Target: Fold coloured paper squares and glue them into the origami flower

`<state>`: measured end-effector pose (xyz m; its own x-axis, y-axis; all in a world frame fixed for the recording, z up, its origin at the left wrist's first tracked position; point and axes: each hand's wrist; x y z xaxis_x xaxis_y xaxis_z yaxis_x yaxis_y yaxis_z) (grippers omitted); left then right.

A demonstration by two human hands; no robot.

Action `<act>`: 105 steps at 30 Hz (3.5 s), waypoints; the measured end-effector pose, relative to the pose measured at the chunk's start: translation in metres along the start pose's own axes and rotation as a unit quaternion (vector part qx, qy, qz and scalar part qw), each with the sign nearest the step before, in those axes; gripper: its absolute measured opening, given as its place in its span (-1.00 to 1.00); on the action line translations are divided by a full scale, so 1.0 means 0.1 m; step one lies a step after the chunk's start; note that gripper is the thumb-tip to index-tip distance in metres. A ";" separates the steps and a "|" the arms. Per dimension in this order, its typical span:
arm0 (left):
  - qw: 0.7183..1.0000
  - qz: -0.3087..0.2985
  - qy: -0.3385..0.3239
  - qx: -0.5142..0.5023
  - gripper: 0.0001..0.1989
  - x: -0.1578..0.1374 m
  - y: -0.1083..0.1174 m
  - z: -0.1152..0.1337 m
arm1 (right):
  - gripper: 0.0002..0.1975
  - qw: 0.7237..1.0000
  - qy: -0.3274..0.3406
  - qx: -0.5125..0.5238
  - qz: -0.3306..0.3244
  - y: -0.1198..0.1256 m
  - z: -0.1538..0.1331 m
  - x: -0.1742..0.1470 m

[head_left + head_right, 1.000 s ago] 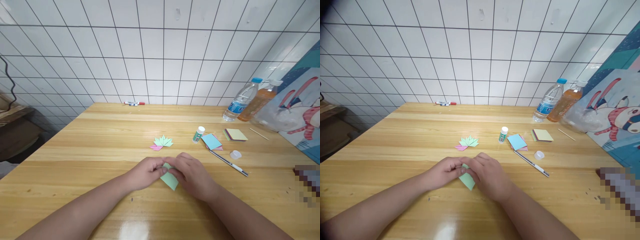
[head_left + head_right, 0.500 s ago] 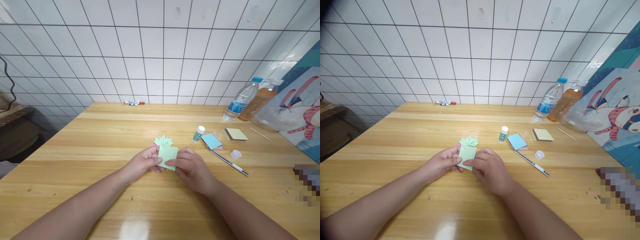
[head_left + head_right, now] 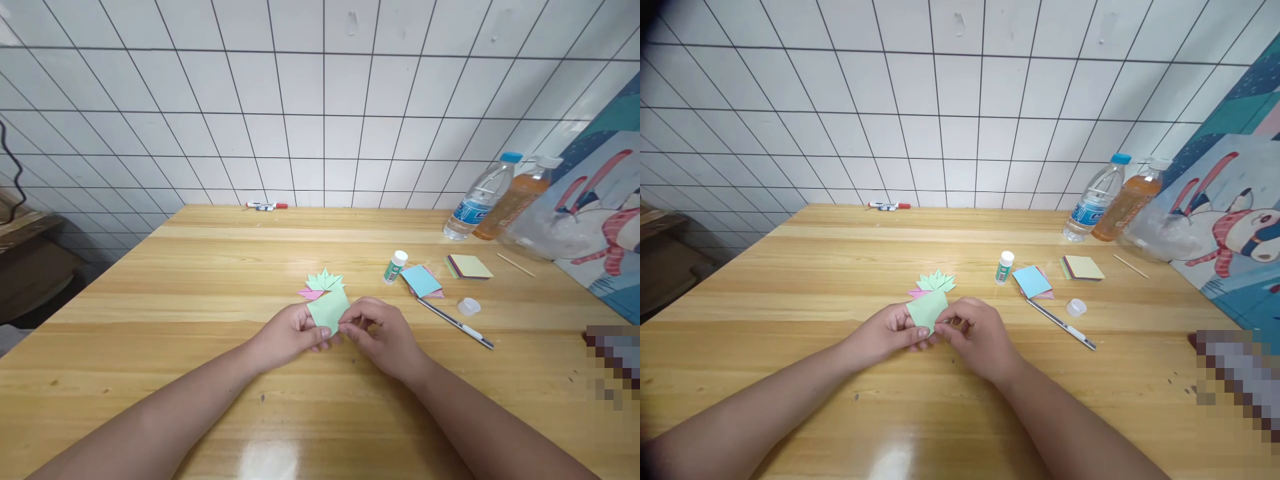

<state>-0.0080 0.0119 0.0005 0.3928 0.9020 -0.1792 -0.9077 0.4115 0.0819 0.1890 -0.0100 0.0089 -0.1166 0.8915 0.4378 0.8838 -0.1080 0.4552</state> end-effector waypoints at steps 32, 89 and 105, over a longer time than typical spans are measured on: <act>0.997 -0.027 0.015 0.071 -0.72 -0.01 -0.01 0.06 | -0.91 0.991 -0.127 0.022 0.032 -0.05 0.03 0.00; 0.999 -0.007 -0.006 0.034 -0.65 -0.01 -0.08 -0.02 | -0.87 0.976 -0.195 0.085 0.036 -0.11 -0.03 0.00; 0.997 0.033 -0.034 0.067 -0.71 -0.01 -0.11 -0.02 | -0.68 0.956 -0.230 0.178 -0.030 -0.10 0.00 0.01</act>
<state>0.0016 0.0062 -0.0018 0.3456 0.9329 -0.1015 -0.9060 0.3599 0.2231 0.1800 -0.0084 0.0049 -0.0324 0.9995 -0.0046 0.9897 0.0327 0.1397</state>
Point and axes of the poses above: each hand's wrist, its own x-axis towards the middle knuckle, its own y-axis out of the back of the hand, z = x × y, and after that the axes turned 14 degrees about z, right-handed
